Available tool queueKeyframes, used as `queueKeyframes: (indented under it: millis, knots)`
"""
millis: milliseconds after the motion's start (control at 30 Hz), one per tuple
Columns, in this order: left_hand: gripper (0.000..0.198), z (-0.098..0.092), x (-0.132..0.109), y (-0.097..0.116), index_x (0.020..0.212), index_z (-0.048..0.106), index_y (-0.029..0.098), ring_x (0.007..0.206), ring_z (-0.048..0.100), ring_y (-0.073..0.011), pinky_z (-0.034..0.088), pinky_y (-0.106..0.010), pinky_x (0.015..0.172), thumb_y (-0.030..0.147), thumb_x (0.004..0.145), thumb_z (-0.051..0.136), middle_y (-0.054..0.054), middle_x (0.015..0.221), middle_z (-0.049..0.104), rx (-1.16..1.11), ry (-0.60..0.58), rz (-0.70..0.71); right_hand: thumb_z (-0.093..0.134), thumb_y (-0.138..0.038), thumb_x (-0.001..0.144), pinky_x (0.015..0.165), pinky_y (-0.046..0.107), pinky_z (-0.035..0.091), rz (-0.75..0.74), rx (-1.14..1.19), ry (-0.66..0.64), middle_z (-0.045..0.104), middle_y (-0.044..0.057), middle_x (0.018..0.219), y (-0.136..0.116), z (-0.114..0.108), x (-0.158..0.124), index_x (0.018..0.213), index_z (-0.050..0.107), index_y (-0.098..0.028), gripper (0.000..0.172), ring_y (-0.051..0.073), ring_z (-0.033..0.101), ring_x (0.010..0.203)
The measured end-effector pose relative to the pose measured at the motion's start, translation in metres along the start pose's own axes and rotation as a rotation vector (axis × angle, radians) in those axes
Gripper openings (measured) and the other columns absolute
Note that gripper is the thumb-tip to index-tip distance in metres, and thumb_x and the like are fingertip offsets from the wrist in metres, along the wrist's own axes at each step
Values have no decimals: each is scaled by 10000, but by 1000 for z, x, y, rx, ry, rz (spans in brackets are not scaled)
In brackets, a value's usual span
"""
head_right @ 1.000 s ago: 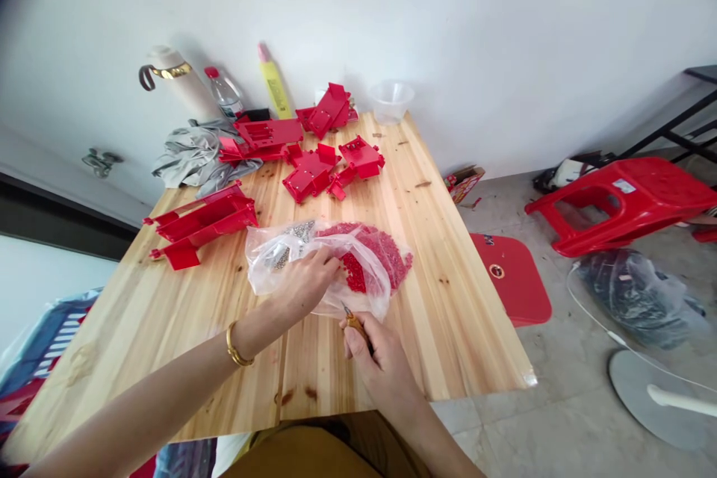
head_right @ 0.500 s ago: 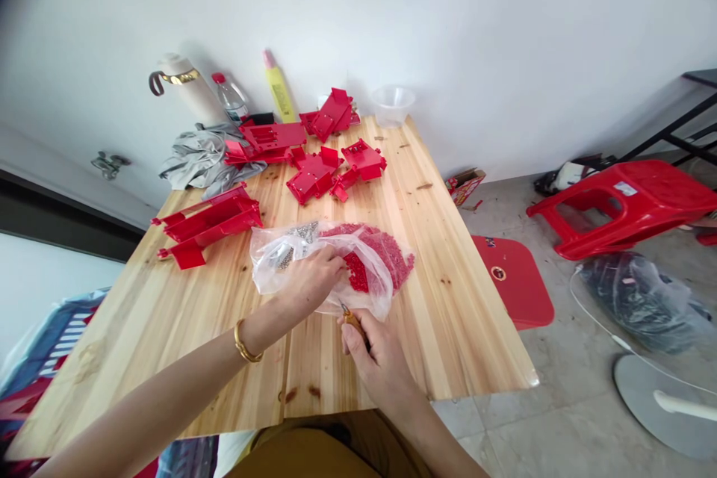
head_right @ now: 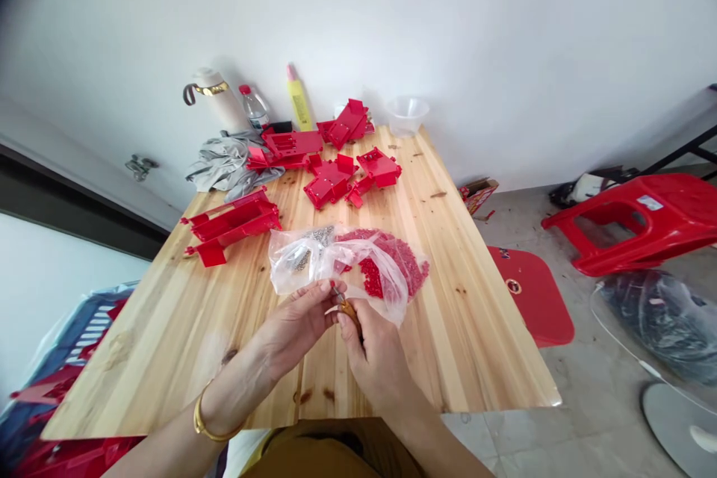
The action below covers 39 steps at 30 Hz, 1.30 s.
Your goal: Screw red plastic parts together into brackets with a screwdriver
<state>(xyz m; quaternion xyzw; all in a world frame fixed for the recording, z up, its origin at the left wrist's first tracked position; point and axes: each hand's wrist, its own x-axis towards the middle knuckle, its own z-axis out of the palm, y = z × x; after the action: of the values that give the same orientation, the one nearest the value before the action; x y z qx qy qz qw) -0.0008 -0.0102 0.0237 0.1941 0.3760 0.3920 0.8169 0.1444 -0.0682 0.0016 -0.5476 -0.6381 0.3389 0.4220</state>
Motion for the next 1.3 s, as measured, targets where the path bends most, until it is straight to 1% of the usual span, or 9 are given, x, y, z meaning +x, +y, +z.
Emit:
queueKeyframes:
  millis: [167,267,400,533,667,800,1067,1167,1300]
  knots:
    - [260,-2,-3,-6,805,758,136,814,615,-141,504,-261,748,318,673,889,-49,846,698,-75,31,15,408,-260,1022,761,278,522,-13,-39,-2,725,56,950,-5,5,1,1124,607,-197,233,198,702,885]
    - [256,-5,-6,-15,817,760,157,801,611,-137,501,-261,744,366,707,859,-40,851,697,0,54,73,418,-255,1019,761,269,519,-22,-39,2,711,50,918,-8,8,1,1121,611,-193,227,185,690,848]
    - [188,-23,-13,-14,963,757,201,783,601,-140,482,-260,715,347,852,716,-39,887,688,544,107,433,421,-273,1025,660,242,498,-3,-1,20,656,2,761,-5,6,0,1053,615,-204,208,156,643,688]
    - [128,-55,-8,8,962,726,218,797,620,-158,485,-282,714,221,917,607,-49,920,687,1140,207,828,432,-324,1025,653,247,489,39,23,72,658,5,769,4,0,1,1057,602,-197,215,151,631,671]
    - [165,-70,9,23,945,717,210,914,616,-212,506,-341,815,186,942,553,-80,942,679,1498,81,891,418,-339,1027,657,265,482,71,-3,22,661,18,768,8,-1,3,1010,600,-197,231,160,629,676]
    - [196,-70,20,16,926,720,211,964,574,-256,497,-386,842,196,954,527,-95,955,653,1734,-6,778,409,-330,1029,655,271,476,69,-22,-10,661,15,760,7,4,4,1043,598,-199,230,164,624,666]
    - [232,-81,26,5,873,682,192,1004,550,-266,466,-414,906,211,977,475,-105,1019,636,1707,-18,737,399,-295,1034,629,253,448,46,-16,-55,612,-5,726,4,8,6,962,568,-206,204,152,590,643]
    - [158,-71,21,8,861,669,179,943,575,-235,470,-375,867,210,935,533,-95,966,647,1422,84,721,407,-292,1032,614,255,436,50,-41,-102,609,-5,722,2,11,4,926,559,-204,205,149,580,630]
    - [152,-51,4,10,870,657,167,680,546,-137,448,-272,680,311,896,617,-32,798,650,815,177,428,414,-279,1026,626,269,436,25,-73,-133,648,11,767,0,17,3,959,578,-196,196,158,595,660]
